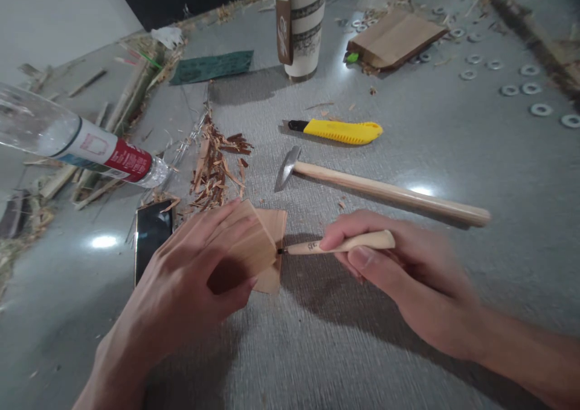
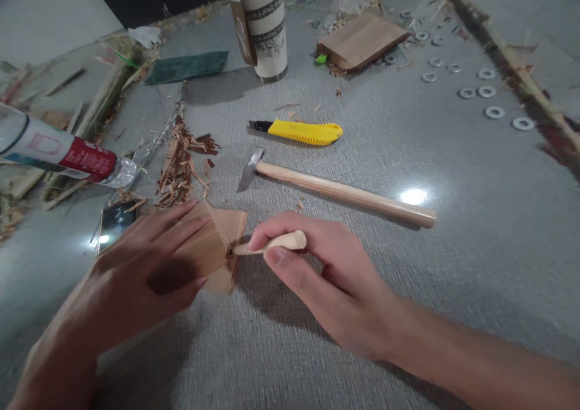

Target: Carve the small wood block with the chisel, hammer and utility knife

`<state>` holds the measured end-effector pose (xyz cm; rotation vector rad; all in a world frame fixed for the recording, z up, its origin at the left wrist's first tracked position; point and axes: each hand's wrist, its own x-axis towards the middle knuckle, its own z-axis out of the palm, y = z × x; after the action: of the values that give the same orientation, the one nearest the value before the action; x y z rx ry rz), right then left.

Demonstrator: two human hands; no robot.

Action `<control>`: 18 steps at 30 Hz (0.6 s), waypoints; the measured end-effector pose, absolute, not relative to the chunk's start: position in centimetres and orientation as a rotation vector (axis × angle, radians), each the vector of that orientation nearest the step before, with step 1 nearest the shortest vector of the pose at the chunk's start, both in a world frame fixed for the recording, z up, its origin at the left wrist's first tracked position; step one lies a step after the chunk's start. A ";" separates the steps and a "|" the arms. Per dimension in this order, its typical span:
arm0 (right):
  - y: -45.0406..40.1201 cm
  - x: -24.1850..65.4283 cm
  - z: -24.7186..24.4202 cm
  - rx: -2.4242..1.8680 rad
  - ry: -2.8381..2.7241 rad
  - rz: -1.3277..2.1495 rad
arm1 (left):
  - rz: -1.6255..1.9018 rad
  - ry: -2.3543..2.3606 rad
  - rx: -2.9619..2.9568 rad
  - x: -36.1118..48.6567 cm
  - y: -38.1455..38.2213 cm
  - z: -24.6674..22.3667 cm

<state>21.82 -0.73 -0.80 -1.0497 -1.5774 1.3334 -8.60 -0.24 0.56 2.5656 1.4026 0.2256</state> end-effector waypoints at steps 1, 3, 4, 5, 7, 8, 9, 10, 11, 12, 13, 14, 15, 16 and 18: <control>-0.8 21.9 -0.8 -1.060 -1.581 1.334 | 0.232 1.395 2.568 -8.6 -0.3 0.6; -0.9 22.0 -0.7 -1.073 -1.580 1.341 | 0.231 1.386 2.556 -8.5 -0.3 0.6; -0.9 22.0 -0.7 -1.073 -1.574 1.341 | 0.221 1.387 2.545 -8.5 -0.3 0.7; -0.9 22.0 -0.7 -1.072 -1.570 1.345 | 0.208 1.392 2.534 -8.5 -0.3 0.7; -0.9 21.9 -0.7 -1.067 -1.563 1.347 | 0.199 1.395 2.526 -8.5 -0.4 0.8; -0.9 21.9 -0.7 -1.068 -1.561 1.347 | 0.210 1.389 2.531 -8.5 -0.3 0.8; -0.8 21.9 -0.7 -1.068 -1.560 1.346 | 0.220 1.384 2.533 -8.5 -0.3 0.9; -0.8 22.0 -0.8 -1.067 -1.558 1.346 | 0.227 1.382 2.531 -8.5 -0.3 0.9; -0.8 22.0 -0.8 -1.065 -1.554 1.343 | 0.228 1.384 2.527 -8.5 -0.3 0.9; -0.8 22.0 -0.7 -1.063 -1.550 1.344 | 0.233 1.386 2.524 -8.5 -0.3 0.9; -0.8 22.0 -0.7 -1.060 -1.547 1.345 | 0.229 1.393 2.519 -8.5 -0.3 0.9; -0.8 22.0 -0.7 -1.056 -1.544 1.345 | 0.218 1.399 2.513 -8.6 -0.3 0.9; -0.8 22.0 -0.6 -1.057 -1.542 1.346 | 0.215 1.401 2.513 -8.6 -0.3 0.8; -0.8 22.0 -0.6 -1.058 -1.545 1.343 | 0.208 1.403 2.511 -8.6 -0.3 0.8; -0.8 22.0 -0.6 -1.059 -1.553 1.334 | 0.191 1.407 2.504 -8.7 -0.3 0.7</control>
<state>21.96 -0.82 -0.58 -1.0594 -1.5528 1.3335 -8.70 -0.30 0.68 2.5037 1.4068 0.1907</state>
